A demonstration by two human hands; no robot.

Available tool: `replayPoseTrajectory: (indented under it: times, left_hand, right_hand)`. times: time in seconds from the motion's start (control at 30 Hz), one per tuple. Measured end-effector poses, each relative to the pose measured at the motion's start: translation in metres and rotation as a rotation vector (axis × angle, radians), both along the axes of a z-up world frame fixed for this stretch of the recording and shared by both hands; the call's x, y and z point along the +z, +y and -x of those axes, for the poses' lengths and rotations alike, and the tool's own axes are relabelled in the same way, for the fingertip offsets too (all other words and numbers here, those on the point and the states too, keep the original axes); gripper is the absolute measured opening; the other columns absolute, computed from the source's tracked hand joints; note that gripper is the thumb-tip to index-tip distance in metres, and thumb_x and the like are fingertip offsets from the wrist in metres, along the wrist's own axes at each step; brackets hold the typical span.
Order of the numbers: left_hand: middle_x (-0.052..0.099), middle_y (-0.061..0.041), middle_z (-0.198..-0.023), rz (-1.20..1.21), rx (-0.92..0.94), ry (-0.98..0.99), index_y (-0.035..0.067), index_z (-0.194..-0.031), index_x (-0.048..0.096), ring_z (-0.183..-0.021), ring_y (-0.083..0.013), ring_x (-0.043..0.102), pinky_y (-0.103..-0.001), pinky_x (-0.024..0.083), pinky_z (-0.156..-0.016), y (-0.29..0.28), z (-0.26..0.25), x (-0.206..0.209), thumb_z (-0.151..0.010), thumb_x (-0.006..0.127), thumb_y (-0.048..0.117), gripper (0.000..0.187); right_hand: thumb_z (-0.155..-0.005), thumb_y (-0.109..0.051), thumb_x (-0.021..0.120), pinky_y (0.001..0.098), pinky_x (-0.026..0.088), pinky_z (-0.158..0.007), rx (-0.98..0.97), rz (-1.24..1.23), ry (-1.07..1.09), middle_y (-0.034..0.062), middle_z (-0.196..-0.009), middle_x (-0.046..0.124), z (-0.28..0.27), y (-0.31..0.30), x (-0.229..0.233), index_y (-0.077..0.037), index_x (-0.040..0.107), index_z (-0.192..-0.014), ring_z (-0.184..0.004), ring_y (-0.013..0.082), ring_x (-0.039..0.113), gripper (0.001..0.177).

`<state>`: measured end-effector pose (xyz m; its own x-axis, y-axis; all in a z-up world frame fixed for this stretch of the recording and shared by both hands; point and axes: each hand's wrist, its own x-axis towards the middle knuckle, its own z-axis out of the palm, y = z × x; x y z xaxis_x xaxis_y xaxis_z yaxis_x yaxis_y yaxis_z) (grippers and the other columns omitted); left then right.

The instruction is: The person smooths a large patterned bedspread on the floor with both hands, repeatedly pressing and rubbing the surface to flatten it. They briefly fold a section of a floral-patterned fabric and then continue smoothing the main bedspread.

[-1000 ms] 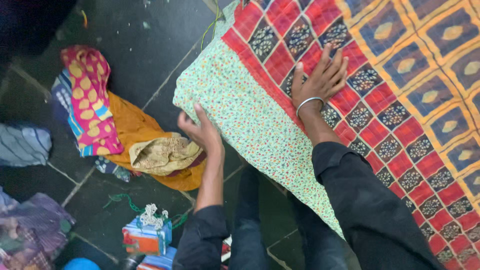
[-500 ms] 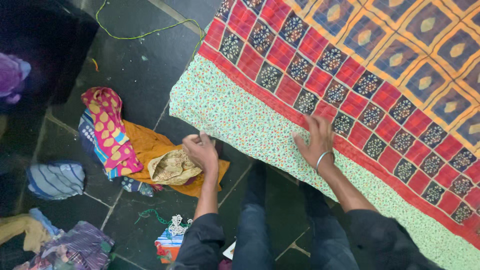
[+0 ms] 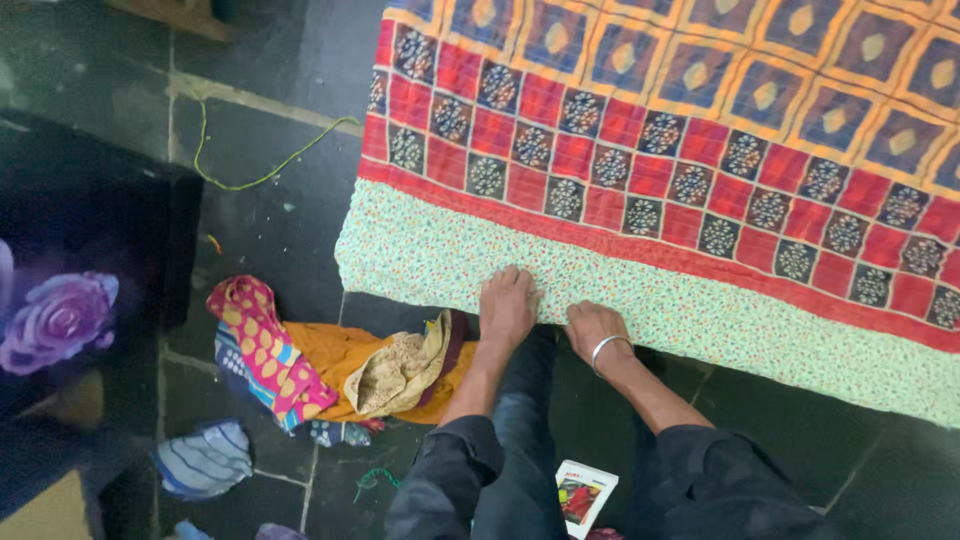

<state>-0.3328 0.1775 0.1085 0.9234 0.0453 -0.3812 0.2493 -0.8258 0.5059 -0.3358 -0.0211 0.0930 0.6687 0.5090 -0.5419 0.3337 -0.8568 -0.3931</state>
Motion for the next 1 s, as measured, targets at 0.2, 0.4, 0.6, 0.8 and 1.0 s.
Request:
replayPoseTrajectory:
  times: [0.2, 0.4, 0.6, 0.8, 1.0]
  left_hand:
    - [0.068, -0.014, -0.103, -0.045, -0.188, 0.185, 0.009, -0.1, 0.066, -0.104, -0.0349, 0.065, -0.053, 0.051, -0.086, -0.023, -0.006, -0.006, -0.082, 0.072, 0.021, 0.023]
    - [0.07, -0.013, -0.105, 0.143, -0.338, 0.208, 0.01, -0.102, 0.067, -0.106, -0.0342, 0.067, -0.049, 0.055, -0.087, -0.136, -0.033, -0.01, -0.083, 0.074, 0.023, 0.024]
    - [0.069, -0.017, -0.107, 0.186, -0.473, 0.114, 0.005, -0.102, 0.066, -0.104, -0.038, 0.066, -0.05, 0.055, -0.08, -0.198, -0.02, -0.018, -0.073, 0.084, 0.037, 0.046]
    - [0.072, -0.018, -0.099, 0.114, -0.631, 0.206, 0.005, -0.097, 0.067, -0.097, -0.0373, 0.07, -0.049, 0.057, -0.08, -0.21, -0.007, -0.028, -0.087, 0.076, 0.038, 0.035]
    - [0.072, -0.016, -0.103, -0.196, -0.845, 0.432, 0.01, -0.097, 0.072, -0.1, -0.0346, 0.071, -0.048, 0.058, -0.083, -0.251, -0.03, -0.002, -0.088, 0.074, 0.039, 0.031]
  right_hand:
    - [-0.082, -0.023, 0.071, 0.0499, 0.056, -0.078, -0.201, -0.002, 0.285, 0.015, -0.093, 0.074, -0.012, -0.015, -0.009, -0.012, 0.073, -0.087, -0.089, 0.0372, 0.071, 0.013]
    - [-0.08, -0.035, 0.074, 0.0504, 0.058, -0.078, -0.47, 0.204, 0.243, 0.0158, -0.089, 0.076, -0.042, -0.101, 0.009, -0.018, 0.079, -0.084, -0.086, 0.0384, 0.073, 0.018]
    - [-0.078, -0.066, 0.075, 0.0507, 0.058, -0.078, -0.66, 0.453, 0.288, 0.02, -0.084, 0.075, -0.03, -0.209, 0.033, -0.009, 0.079, -0.075, -0.084, 0.0384, 0.073, 0.058]
    - [-0.085, -0.067, 0.068, 0.0521, 0.054, -0.071, -0.798, 0.247, 0.105, 0.0213, -0.073, 0.071, 0.028, -0.23, 0.011, -0.005, 0.074, -0.068, -0.075, 0.0403, 0.07, 0.065]
    - [-0.085, -0.05, 0.074, 0.0458, 0.055, -0.065, -0.91, -0.155, 0.081, 0.0171, -0.072, 0.071, 0.053, -0.247, 0.013, -0.006, 0.074, -0.072, -0.07, 0.0362, 0.072, 0.046]
